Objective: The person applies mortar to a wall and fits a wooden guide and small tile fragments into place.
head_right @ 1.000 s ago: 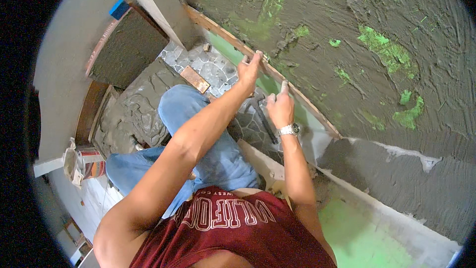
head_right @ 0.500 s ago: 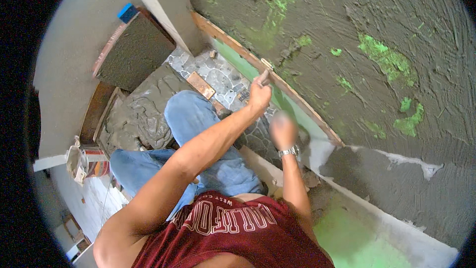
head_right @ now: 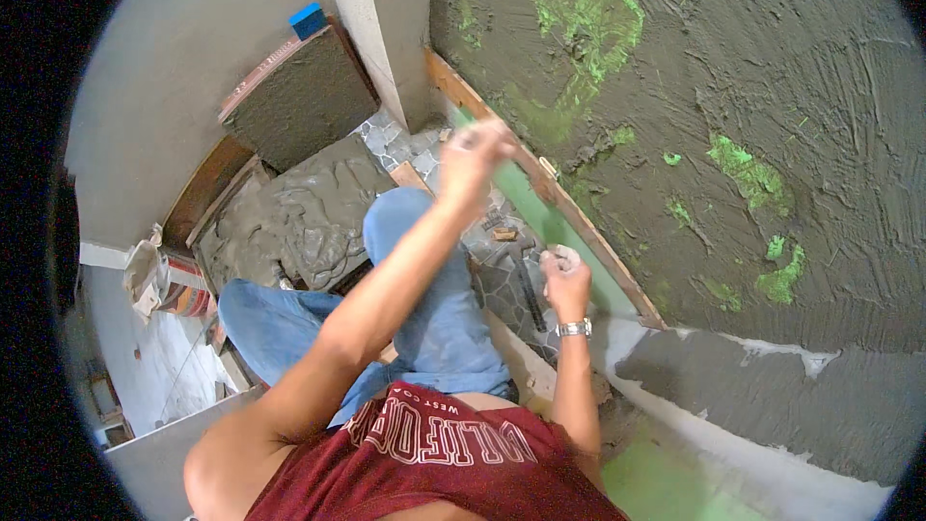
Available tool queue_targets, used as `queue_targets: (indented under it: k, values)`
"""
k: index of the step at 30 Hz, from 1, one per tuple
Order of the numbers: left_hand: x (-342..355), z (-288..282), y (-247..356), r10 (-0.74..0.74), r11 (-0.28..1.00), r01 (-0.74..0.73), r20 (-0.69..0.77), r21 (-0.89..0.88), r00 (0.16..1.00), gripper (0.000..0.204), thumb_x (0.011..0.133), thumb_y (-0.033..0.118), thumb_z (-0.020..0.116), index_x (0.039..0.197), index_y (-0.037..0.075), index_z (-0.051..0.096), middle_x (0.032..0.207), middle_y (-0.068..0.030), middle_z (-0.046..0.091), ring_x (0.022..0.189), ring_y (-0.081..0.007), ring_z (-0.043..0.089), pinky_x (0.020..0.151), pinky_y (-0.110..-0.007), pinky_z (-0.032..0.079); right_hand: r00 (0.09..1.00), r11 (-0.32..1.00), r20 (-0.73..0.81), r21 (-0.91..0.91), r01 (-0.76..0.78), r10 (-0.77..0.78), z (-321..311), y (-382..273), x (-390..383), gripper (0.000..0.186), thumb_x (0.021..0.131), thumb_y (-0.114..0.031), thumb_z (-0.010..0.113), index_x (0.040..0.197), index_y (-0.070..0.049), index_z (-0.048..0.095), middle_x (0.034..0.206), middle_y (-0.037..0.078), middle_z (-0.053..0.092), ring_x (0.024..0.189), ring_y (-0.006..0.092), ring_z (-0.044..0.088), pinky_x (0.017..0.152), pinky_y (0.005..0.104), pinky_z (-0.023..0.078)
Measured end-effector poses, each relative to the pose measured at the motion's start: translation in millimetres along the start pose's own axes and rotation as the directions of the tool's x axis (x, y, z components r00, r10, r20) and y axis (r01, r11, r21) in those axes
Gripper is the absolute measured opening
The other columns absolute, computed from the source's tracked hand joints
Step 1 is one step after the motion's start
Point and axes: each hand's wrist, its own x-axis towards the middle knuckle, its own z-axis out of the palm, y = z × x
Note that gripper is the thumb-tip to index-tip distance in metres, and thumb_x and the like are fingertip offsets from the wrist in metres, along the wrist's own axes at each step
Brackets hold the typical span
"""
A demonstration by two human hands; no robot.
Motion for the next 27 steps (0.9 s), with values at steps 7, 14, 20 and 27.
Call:
queue_targets:
  k: [7,14,20,27]
  values:
    - [75,-179,100,0.385,0.894,-0.253,-0.342,0.371,0.857,0.025,0.081,0.015,0.069,0.066,0.013,0.05,0.06,0.0003,0.052,0.05,-0.008,0.045,0.05,-0.026,0.038,0.715,0.773,0.296,0.285,0.566,-0.633,81,-202,-8,0.021,0.088,-0.019,0.067,0.092,0.002,0.067,0.079,0.007,0.068,0.072,0.0102,0.061,0.064,0.0267,0.049]
    - [143,-321,-102,0.339,0.239,-0.173,0.084,0.955,0.937,0.018,0.077,0.018,0.068,0.094,0.01,0.069,0.077,-0.0098,0.068,0.067,-0.0255,0.064,0.062,-0.04,0.05,0.247,0.244,0.703,-0.106,0.964,-0.667,268,-259,5,0.018,0.079,-0.019,0.06,0.073,-0.002,0.063,0.069,0.024,0.064,0.065,0.0405,0.066,0.061,0.048,0.054]
    - [226,-265,-181,-0.022,0.338,0.187,-0.191,0.922,0.981,0.036,0.078,0.024,0.072,0.109,0.007,0.068,0.096,-0.0188,0.069,0.091,-0.0349,0.067,0.082,-0.04,0.052,0.316,0.486,0.784,-0.021,0.874,-0.534,260,-227,48,0.02,0.087,-0.021,0.057,0.081,-0.002,0.06,0.064,0.022,0.062,0.061,0.0395,0.065,0.057,0.0486,0.052]
    - [310,-301,-228,0.19,0.003,-0.098,0.095,0.995,0.977,0.046,0.083,0.023,0.068,0.124,0.008,0.056,0.108,-0.0185,0.064,0.103,-0.0422,0.058,0.089,-0.049,0.047,0.416,0.647,0.863,-0.146,0.748,-0.286,260,-253,83,0.027,0.092,-0.028,0.056,0.095,-0.002,0.06,0.065,0.02,0.063,0.062,0.0408,0.064,0.058,0.0497,0.051]
